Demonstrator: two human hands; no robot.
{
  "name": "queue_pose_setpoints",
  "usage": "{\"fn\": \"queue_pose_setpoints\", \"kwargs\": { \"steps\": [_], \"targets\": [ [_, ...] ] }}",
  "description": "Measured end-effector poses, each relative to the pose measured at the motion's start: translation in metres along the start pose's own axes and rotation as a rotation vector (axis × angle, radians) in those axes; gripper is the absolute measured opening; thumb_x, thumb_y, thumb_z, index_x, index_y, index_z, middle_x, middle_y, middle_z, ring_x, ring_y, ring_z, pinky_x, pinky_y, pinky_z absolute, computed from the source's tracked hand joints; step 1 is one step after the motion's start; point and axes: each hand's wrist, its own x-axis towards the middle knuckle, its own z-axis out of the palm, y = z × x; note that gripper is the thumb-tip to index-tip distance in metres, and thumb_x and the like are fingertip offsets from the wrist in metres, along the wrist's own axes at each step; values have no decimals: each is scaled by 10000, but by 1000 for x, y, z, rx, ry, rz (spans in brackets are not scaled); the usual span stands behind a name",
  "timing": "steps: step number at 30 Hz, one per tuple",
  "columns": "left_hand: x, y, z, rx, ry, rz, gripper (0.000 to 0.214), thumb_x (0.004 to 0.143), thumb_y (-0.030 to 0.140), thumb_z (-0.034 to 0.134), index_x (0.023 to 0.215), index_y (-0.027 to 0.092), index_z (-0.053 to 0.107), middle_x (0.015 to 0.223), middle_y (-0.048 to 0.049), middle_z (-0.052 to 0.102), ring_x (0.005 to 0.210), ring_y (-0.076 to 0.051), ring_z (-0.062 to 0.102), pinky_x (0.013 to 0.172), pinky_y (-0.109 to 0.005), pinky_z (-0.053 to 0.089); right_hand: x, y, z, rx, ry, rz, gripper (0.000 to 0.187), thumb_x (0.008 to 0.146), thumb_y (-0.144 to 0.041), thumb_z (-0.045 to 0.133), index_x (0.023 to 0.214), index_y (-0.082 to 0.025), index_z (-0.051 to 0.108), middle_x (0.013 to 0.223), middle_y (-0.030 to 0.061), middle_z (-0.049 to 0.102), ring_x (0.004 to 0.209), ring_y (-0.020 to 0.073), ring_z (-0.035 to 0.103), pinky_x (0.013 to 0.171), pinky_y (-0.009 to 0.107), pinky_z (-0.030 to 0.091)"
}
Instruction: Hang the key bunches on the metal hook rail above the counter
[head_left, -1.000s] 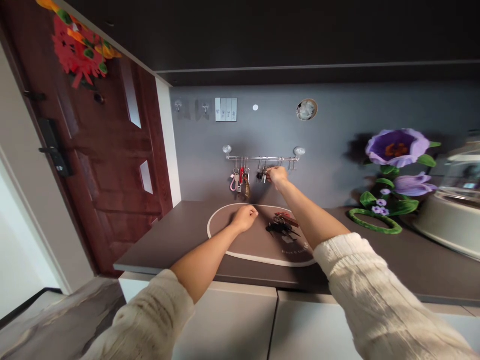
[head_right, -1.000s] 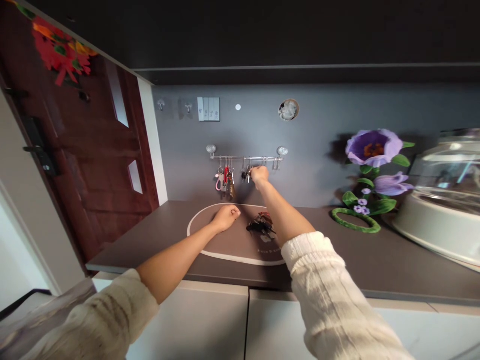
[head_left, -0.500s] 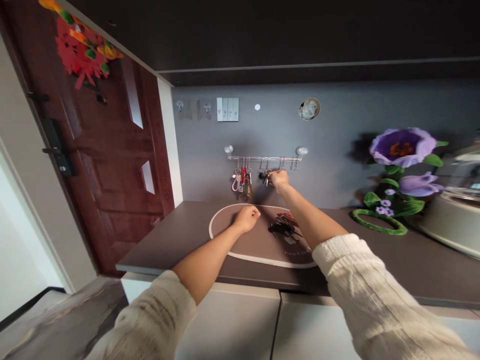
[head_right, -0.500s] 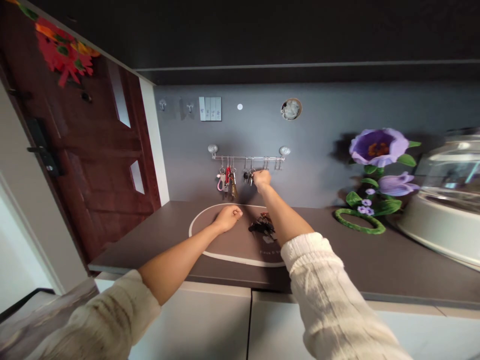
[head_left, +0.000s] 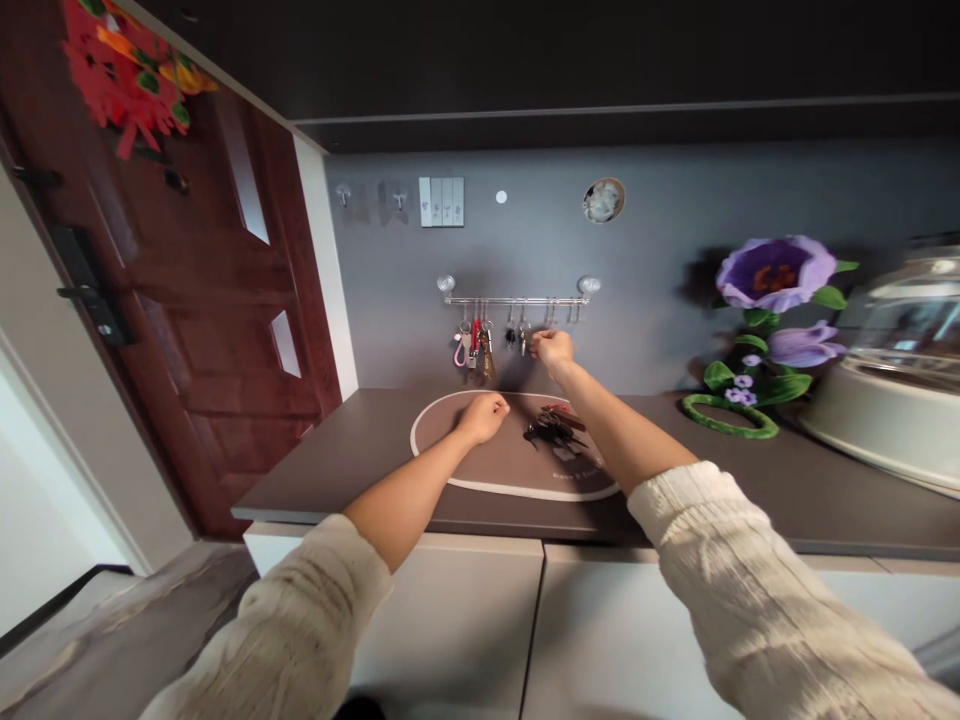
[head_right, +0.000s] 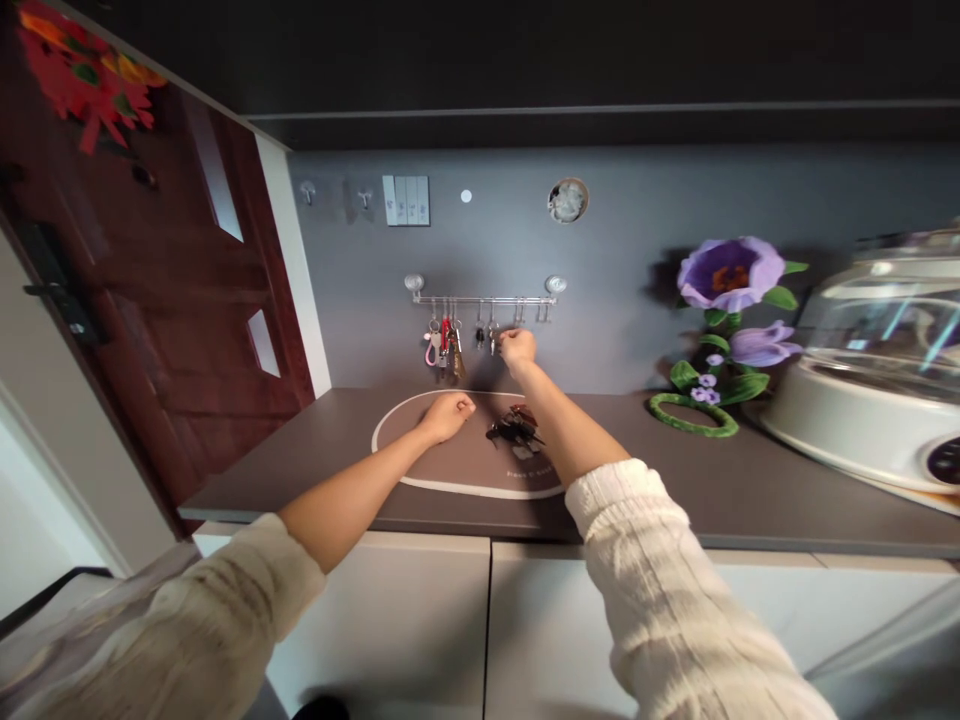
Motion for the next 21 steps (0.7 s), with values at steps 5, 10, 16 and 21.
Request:
{"fn": "queue_pose_setpoints", "kwargs": {
  "steps": [5,10,16,21],
  "targets": [
    [-3,3,-3,70,-5,19,179,765,228,454,754,157,619,748,-29,637,663,-120,529,640,-231,396,-20,2,-16,22,-55,-88,84,720,-177,478,708,-150,557,612,1,562,501,75,492,545,224,451],
    [-8,7,-5,117,7,55,190,777,226,449,760,156,625,751,-38,639,674,-126,535,673,-245,406,-45,10,-32,79,-128,-143,110,738,-203,461,751,-143,552,657,12,571,524,69,499,577,224,454],
    [-9,9,-6,147,39,60,194,777,209,449,795,162,637,809,-52,652,740,-146,555,721,-259,417,-71,29,-52,-30,-160,-220,166,739,-279,482,781,-145,570,683,24,597,554,85,514,573,225,445],
    [-8,13,-5,100,67,19,184,769,201,455,799,157,632,825,-53,655,755,-146,561,738,-265,425,-91,38,-65,-188,-197,-291,209,755,-313,466,818,-152,585,730,35,628,582,108,534,598,248,451]
  ]
}}
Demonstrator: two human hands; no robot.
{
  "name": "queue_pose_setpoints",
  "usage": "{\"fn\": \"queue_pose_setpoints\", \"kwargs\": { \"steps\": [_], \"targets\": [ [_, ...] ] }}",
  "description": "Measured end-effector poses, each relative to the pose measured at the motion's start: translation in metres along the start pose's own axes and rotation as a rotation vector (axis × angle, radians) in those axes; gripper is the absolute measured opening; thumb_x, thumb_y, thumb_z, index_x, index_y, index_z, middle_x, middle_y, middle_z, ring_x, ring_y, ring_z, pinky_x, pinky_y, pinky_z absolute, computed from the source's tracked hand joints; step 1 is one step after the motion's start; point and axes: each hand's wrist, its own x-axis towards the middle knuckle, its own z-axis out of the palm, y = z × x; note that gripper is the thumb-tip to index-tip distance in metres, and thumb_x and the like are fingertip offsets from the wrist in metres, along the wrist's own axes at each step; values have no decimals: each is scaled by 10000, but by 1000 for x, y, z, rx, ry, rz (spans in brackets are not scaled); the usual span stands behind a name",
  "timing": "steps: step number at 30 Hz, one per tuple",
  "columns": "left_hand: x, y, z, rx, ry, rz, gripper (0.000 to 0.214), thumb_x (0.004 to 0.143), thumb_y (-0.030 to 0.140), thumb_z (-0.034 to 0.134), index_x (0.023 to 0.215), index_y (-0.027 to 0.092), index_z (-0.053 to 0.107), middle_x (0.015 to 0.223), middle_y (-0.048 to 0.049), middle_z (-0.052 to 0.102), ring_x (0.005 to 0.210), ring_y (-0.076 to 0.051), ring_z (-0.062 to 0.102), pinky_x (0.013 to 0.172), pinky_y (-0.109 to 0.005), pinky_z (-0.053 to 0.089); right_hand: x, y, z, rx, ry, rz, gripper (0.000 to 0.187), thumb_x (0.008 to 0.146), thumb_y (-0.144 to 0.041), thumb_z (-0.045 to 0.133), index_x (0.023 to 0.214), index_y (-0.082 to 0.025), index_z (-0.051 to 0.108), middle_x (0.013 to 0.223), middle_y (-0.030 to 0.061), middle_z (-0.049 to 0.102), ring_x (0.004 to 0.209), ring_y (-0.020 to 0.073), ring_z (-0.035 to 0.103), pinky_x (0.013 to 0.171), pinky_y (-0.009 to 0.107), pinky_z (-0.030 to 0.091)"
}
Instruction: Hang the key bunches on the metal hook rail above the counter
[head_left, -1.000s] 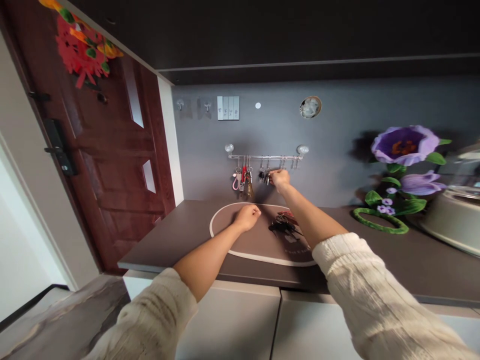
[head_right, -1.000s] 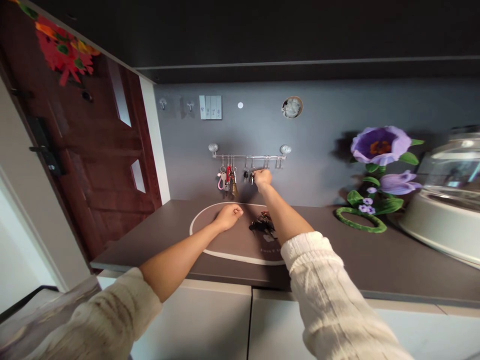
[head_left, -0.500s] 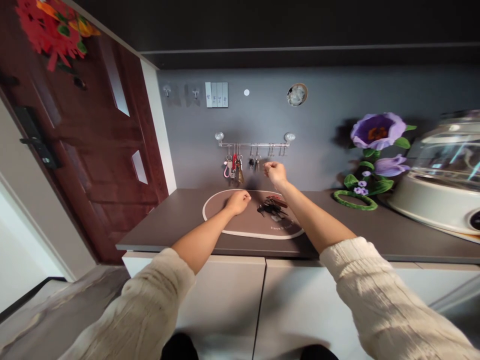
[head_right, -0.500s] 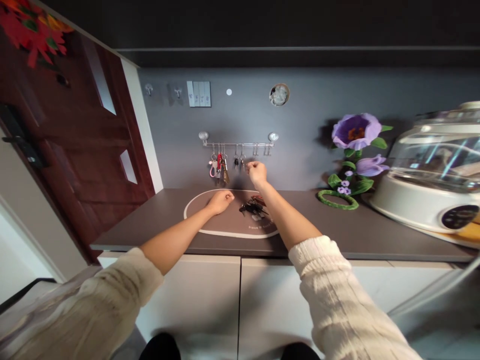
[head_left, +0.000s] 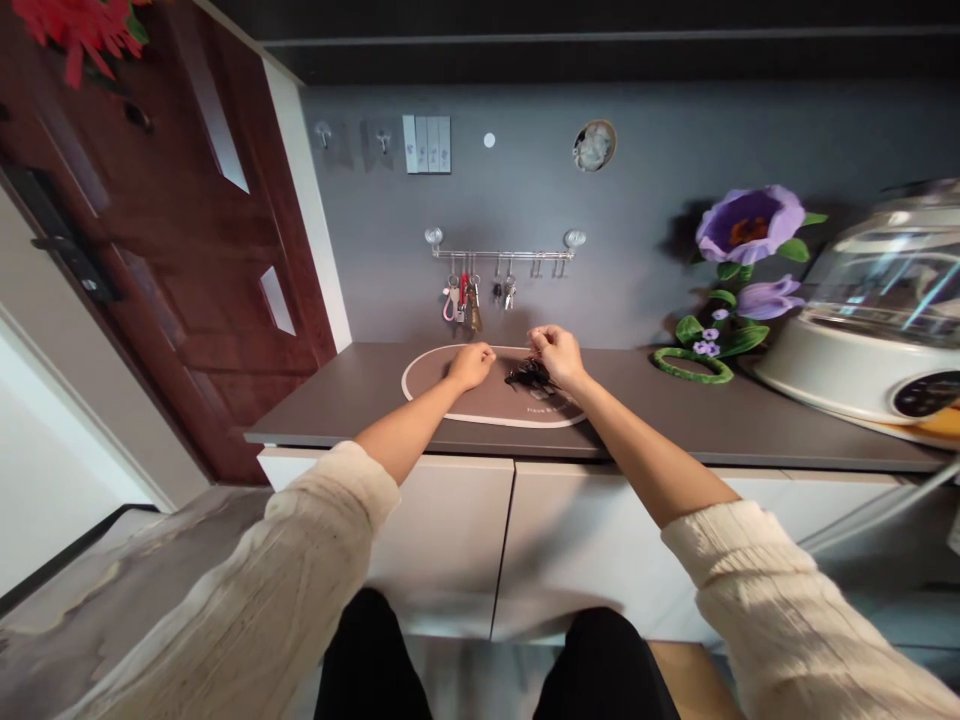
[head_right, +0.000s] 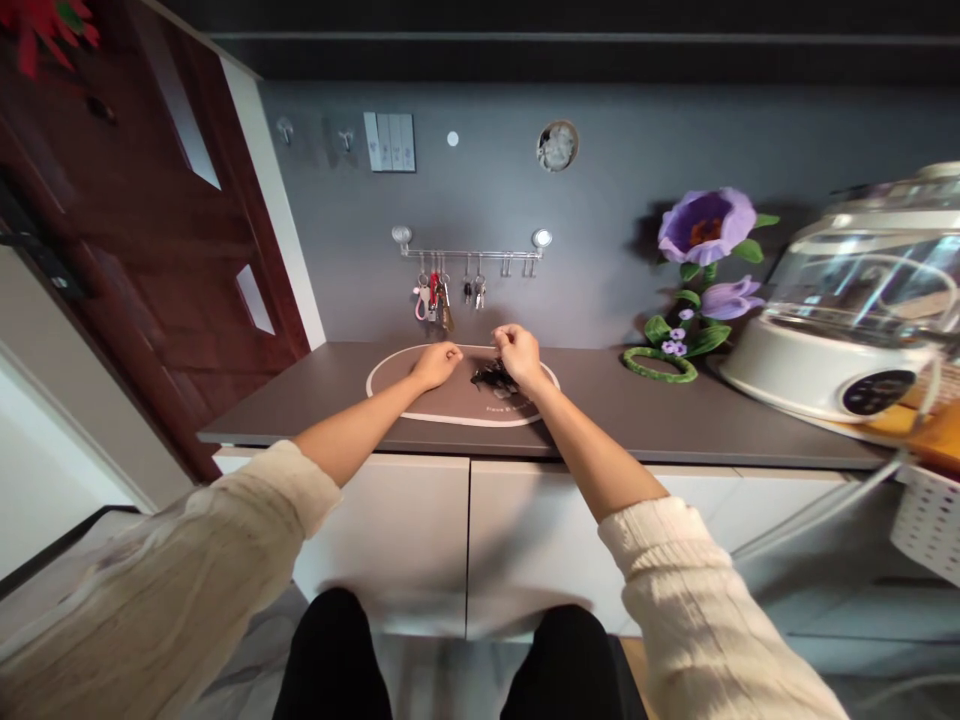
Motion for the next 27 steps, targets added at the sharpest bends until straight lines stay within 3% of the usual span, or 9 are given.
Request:
{"fn": "queue_pose_setpoints", "kwargs": {
  "steps": [6,10,18,27],
  "targets": [
    [-7,22,3,-129,19,-118,194,779,254,465,803,137,619,827,-54,650,722,-132,556,698,-250,428,-23,-2,-2,-345,-64,-110,207,787,-240,433,825,-158,619,797,58,654,733,144,568,748,273,419],
    [-13,28,2,-101,0,-55,226,787,299,456,756,144,618,756,-44,644,674,-129,539,675,-250,418,-28,-1,-1,-489,-121,-153,223,802,-218,421,864,-155,626,822,76,656,754,155,567,739,262,405],
    [-13,19,9,-124,-84,-24,235,738,349,515,750,142,625,773,-36,649,666,-115,537,656,-233,411,-29,1,1,-605,-131,-164,223,796,-201,428,861,-149,636,844,100,658,753,171,570,709,256,398],
    [-11,12,13,-78,-131,44,169,714,223,488,706,133,631,704,-30,632,612,-111,509,617,-232,398,-32,-1,2,-641,-148,-181,219,795,-204,428,845,-144,632,854,115,655,760,188,567,697,264,389]
  ]
}}
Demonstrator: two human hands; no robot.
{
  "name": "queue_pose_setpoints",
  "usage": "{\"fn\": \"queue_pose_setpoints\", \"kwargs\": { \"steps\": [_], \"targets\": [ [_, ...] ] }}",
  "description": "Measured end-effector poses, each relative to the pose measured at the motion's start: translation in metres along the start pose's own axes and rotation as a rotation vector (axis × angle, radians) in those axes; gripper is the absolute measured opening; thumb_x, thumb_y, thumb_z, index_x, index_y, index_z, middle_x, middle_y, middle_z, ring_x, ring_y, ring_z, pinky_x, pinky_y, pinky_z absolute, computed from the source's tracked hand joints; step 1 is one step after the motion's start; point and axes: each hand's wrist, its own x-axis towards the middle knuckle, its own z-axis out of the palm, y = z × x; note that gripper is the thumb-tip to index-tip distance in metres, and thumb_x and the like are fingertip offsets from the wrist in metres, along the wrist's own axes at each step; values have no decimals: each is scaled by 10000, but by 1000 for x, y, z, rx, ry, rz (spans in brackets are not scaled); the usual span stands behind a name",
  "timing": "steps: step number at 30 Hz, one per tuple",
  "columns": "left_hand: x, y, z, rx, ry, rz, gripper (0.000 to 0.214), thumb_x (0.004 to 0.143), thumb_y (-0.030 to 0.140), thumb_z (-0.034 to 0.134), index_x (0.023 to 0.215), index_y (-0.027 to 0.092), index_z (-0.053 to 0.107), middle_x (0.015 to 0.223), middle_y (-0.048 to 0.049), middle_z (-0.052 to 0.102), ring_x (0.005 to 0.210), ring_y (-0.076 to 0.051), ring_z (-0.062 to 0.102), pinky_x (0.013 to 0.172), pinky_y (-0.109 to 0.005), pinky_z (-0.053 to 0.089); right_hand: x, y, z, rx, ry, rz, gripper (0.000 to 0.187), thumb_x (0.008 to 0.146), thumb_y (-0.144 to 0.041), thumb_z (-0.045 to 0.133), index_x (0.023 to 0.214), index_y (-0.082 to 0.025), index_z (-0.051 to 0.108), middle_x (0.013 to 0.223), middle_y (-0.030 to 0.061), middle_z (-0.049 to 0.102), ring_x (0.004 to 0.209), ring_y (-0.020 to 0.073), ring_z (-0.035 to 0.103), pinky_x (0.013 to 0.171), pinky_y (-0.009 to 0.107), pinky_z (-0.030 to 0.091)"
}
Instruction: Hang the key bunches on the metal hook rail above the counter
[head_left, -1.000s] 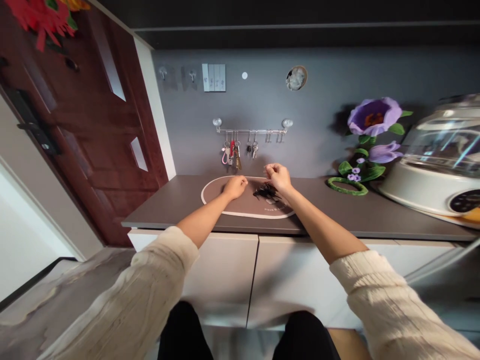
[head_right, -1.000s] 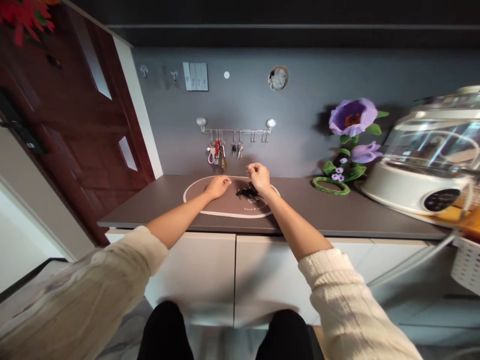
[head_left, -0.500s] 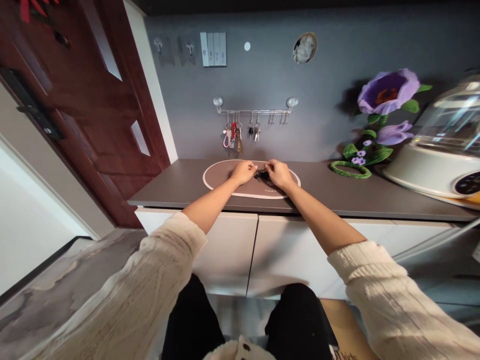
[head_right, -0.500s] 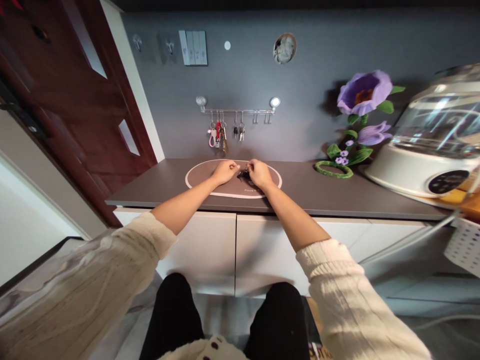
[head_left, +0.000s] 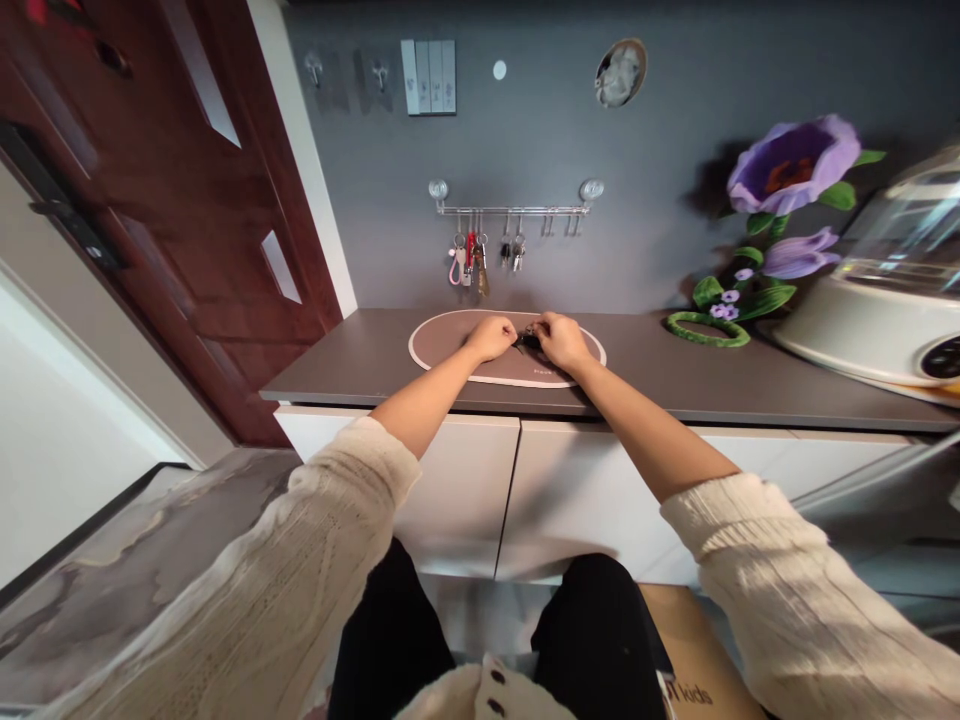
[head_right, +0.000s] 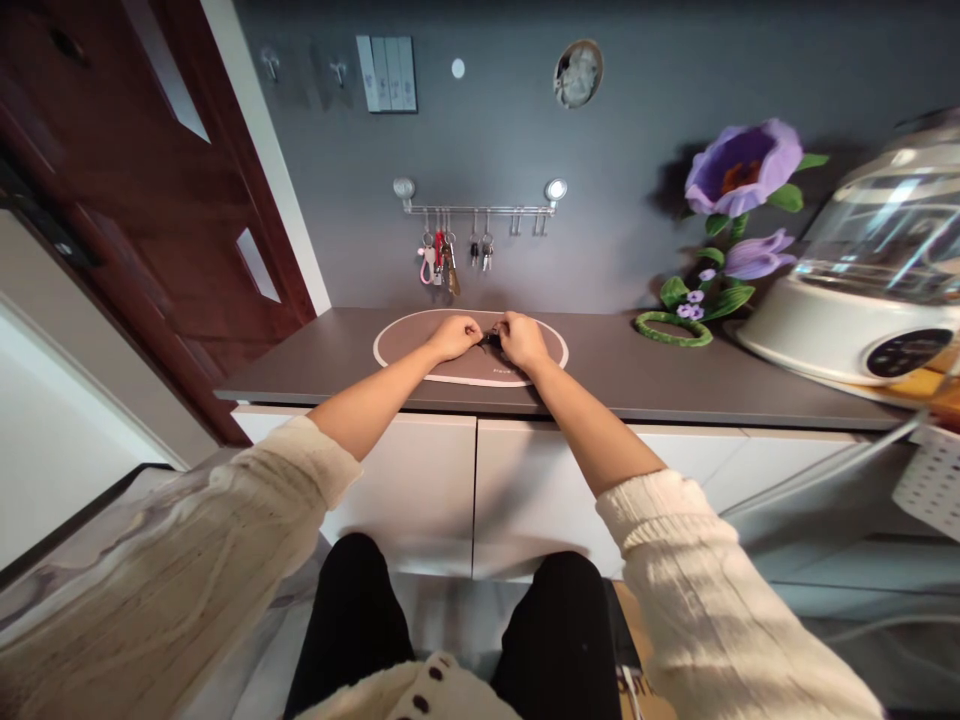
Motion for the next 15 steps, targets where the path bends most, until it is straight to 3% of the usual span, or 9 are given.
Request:
{"fn": "queue_pose_setpoints", "kwargs": {
  "steps": [5,15],
  "targets": [
    [-1,2,-2,64,19,-28,163,747,176,454,722,141,611,763,-47,631,684,-130,519,708,-265,408,0,0,0,16,-5,-1,200,794,-202,437,827,-146,627,836,109,653,734,181,561,684,258,384],
    [-4,8,-9,163,140,86,167,762,80,395,732,163,536,836,-63,554,810,-156,472,769,-280,363,-1,0,0,40,-16,-60,211,783,-180,438,885,-153,620,880,93,655,785,182,570,715,262,392]
  ]
}}
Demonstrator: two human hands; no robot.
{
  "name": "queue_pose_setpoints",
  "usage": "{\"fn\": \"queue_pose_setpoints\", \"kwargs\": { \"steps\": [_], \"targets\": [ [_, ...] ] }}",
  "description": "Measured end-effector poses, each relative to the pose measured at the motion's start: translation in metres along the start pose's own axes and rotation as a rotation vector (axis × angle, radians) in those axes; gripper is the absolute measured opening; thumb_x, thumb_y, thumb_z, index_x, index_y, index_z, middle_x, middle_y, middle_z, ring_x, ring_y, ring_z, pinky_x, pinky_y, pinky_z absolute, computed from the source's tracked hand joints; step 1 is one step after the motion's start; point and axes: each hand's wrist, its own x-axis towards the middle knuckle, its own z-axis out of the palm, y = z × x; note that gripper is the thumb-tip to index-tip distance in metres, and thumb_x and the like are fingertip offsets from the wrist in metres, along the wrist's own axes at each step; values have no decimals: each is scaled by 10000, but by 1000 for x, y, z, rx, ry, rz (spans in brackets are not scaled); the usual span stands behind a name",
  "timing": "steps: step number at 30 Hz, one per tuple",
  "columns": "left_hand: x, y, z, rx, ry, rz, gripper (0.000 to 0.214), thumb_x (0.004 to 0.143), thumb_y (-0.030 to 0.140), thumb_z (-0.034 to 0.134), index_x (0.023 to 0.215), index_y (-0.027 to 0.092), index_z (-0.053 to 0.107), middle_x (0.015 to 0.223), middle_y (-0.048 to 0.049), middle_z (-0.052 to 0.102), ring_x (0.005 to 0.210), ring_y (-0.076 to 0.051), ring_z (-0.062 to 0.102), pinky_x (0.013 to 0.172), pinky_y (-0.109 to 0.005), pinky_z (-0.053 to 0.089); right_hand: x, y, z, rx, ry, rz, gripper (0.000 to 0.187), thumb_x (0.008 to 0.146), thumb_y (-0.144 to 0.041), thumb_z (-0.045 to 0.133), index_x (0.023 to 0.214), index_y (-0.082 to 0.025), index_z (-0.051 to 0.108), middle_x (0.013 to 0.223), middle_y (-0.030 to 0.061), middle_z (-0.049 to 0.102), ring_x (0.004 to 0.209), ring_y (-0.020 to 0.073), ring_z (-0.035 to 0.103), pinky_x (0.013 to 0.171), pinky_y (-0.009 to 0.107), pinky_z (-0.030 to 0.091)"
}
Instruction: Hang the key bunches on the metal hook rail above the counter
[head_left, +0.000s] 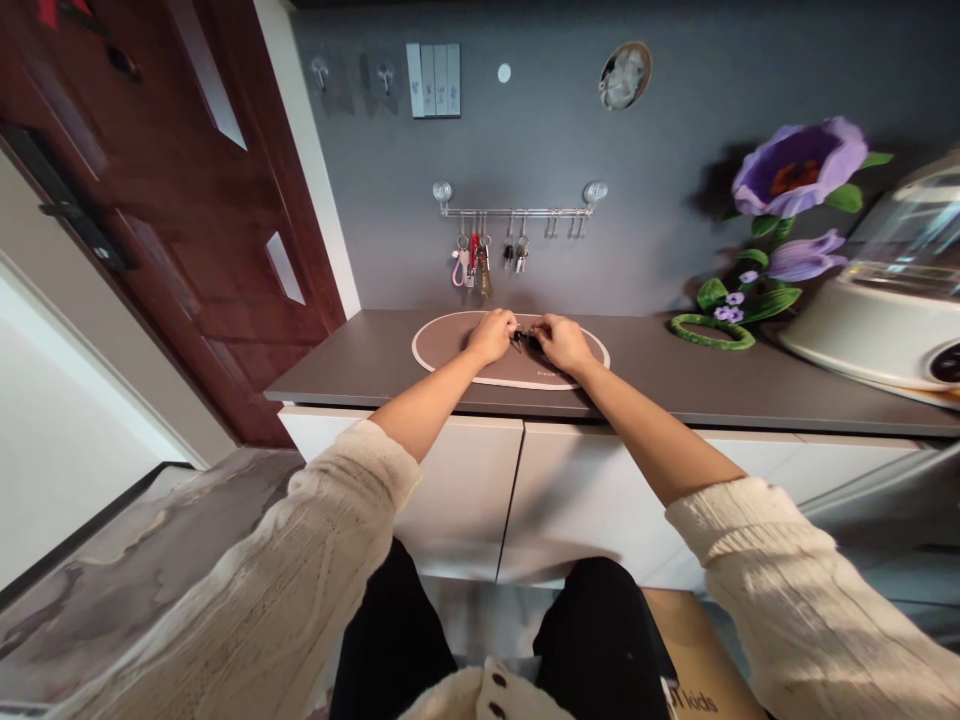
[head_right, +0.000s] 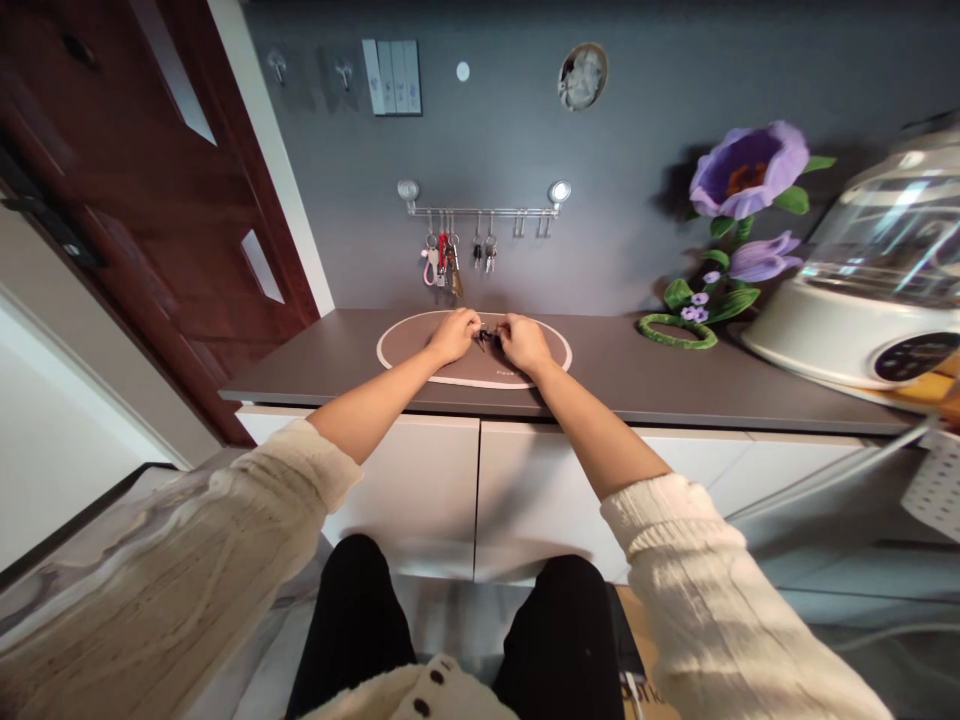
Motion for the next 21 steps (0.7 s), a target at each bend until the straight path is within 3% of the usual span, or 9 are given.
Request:
{"fn": "queue_pose_setpoints", "kwargs": {
  "steps": [5,11,21],
  "targets": [
    [0,1,-3,-64,15,33,156,766,95,388,719,169,518,811,-46,531,784,-149,461,752,-272,361,-1,0,0,30,-25,-38,244,799,-260,448,951,-159,609,918,80,650,795,171,566,707,255,393],
    [-1,3,-5,-163,37,66,153,760,89,379,689,165,492,788,-34,532,777,-139,455,746,-255,364,-3,-3,-3,88,-48,-92,249,796,-308,448,903,-171,626,878,61,653,752,161,551,681,252,384],
    [1,8,-6,-251,67,69,141,766,98,400,669,158,483,765,-20,543,768,-120,466,757,-231,376,-1,-5,-4,177,46,-10,201,779,-305,469,793,-176,624,783,38,649,693,143,546,685,249,385]
  ]
}}
